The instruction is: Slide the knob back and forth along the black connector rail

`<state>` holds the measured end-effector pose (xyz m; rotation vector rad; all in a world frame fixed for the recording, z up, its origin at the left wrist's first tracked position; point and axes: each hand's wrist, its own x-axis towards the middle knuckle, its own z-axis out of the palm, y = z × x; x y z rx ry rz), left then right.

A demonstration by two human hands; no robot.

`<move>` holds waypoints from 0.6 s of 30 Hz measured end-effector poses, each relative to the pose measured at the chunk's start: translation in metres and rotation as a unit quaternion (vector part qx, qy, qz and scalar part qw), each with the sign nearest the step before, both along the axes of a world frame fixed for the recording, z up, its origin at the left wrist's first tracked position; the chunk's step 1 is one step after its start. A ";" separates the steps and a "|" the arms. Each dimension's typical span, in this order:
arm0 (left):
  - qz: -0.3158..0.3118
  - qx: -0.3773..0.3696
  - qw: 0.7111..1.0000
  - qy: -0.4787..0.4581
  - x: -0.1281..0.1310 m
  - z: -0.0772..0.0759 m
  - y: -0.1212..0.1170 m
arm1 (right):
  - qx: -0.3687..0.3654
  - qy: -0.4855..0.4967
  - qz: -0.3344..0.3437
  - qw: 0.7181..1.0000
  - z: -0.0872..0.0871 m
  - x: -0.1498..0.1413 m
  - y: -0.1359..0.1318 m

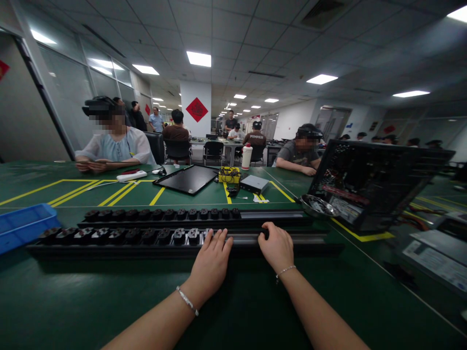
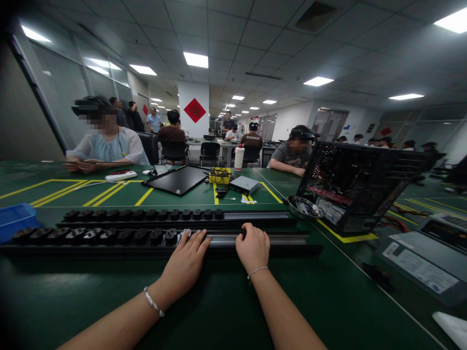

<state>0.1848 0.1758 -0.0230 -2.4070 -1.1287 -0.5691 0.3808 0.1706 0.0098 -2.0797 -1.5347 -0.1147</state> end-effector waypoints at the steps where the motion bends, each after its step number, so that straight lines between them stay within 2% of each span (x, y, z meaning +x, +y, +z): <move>1: 0.001 -0.001 1.000 -0.001 0.000 0.000 0.000 | -0.001 -0.001 0.000 1.000 0.000 0.000 0.000; 18: 0.000 0.005 1.000 -0.001 -0.001 -0.002 0.001 | 0.012 0.007 -0.009 1.000 -0.002 -0.001 -0.001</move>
